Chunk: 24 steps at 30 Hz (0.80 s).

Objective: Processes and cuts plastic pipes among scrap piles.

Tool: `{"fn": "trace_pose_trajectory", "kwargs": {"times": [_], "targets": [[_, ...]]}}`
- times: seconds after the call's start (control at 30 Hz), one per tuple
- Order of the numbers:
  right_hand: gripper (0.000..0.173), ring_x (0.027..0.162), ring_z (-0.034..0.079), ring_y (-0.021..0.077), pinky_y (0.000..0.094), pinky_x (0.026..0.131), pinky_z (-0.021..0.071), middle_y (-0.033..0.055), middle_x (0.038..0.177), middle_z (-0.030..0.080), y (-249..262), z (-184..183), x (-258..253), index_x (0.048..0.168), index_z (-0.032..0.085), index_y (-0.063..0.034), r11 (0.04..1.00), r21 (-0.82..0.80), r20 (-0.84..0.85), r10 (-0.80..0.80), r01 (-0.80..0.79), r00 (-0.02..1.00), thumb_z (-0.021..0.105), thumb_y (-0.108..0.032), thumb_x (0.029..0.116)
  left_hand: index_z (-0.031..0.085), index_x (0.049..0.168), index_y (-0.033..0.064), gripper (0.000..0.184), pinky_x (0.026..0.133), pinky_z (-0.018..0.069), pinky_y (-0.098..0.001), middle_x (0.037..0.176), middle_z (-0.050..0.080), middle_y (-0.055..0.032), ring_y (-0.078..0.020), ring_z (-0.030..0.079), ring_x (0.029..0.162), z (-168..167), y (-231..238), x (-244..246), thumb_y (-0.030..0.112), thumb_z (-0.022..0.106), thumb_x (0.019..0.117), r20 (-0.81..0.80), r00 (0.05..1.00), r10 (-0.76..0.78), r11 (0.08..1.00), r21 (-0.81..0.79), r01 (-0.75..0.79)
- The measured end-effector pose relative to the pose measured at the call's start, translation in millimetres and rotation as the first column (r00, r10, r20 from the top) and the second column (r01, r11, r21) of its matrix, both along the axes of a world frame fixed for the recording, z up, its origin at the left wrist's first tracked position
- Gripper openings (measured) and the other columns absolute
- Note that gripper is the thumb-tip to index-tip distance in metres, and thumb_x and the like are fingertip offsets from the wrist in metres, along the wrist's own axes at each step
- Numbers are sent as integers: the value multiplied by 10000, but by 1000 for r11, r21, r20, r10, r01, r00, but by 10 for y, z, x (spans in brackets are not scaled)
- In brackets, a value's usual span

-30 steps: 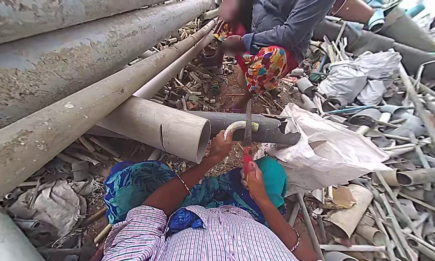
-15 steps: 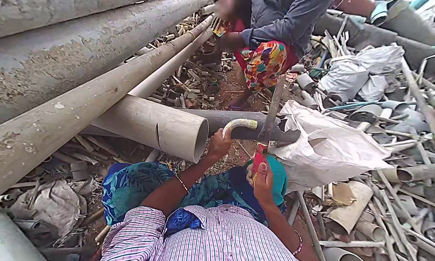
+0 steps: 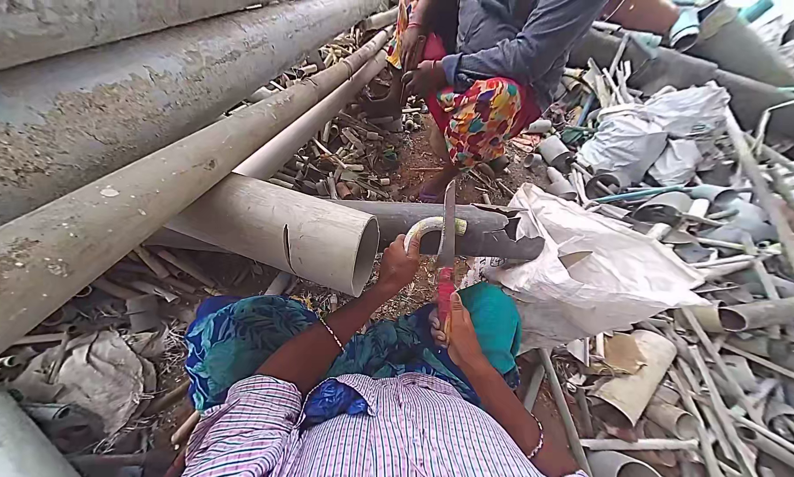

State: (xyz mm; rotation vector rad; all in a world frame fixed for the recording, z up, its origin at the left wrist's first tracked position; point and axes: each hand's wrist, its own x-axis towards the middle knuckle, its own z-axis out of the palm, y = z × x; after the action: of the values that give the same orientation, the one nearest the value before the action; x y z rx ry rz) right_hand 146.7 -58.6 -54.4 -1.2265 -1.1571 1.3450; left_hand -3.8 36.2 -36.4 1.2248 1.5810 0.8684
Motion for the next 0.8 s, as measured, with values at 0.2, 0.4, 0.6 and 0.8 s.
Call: {"fn": "trace_pose_trajectory", "kwargs": {"times": [0.2, 0.4, 0.6, 0.8], "targets": [[415, 512, 436, -80, 106, 470, 394, -136, 723, 532, 69, 84, 40, 1135, 443, -7, 910, 406, 79, -125, 82, 989, 245, -370, 1119, 590, 1175, -59, 507, 778, 527, -519, 878, 629, -223, -344, 637, 780, 0, -2, -12, 377, 335, 1130, 2, 1000, -12, 1000, -5, 12], [392, 438, 391, -8, 164, 420, 373, -78, 607, 443, 16, -101, 29, 1129, 515, 18, 999, -30, 180, 33, -28, 983, 207, -223, 1105, 593, 1157, -58, 493, 797, 519, -506, 867, 626, -204, -327, 635, 797, -11, 21, -26, 367, 344, 1129, -16, 999, -28, 1000, 9, 28], [495, 524, 487, -67, 121, 469, 439, -150, 771, 582, 153, 110, 162, 1171, 451, -51, 831, 542, 50, -176, 121, 983, 294, -514, 1092, 595, 1147, -47, 484, 754, 525, -492, 846, 622, -197, -315, 628, 753, -51, 33, -7, 367, 345, 1129, 3, 1000, -14, 1000, 12, 14], [403, 424, 402, -26, 141, 408, 374, -94, 606, 486, -62, -18, -12, 1095, 502, -4, 999, 17, 77, 33, -34, 997, 193, -262, 1102, 601, 1179, -64, 461, 852, 517, -492, 919, 647, -204, -314, 652, 858, 56, 53, -20, 327, 363, 1129, -8, 1000, -20, 1000, 20, 20]]}}
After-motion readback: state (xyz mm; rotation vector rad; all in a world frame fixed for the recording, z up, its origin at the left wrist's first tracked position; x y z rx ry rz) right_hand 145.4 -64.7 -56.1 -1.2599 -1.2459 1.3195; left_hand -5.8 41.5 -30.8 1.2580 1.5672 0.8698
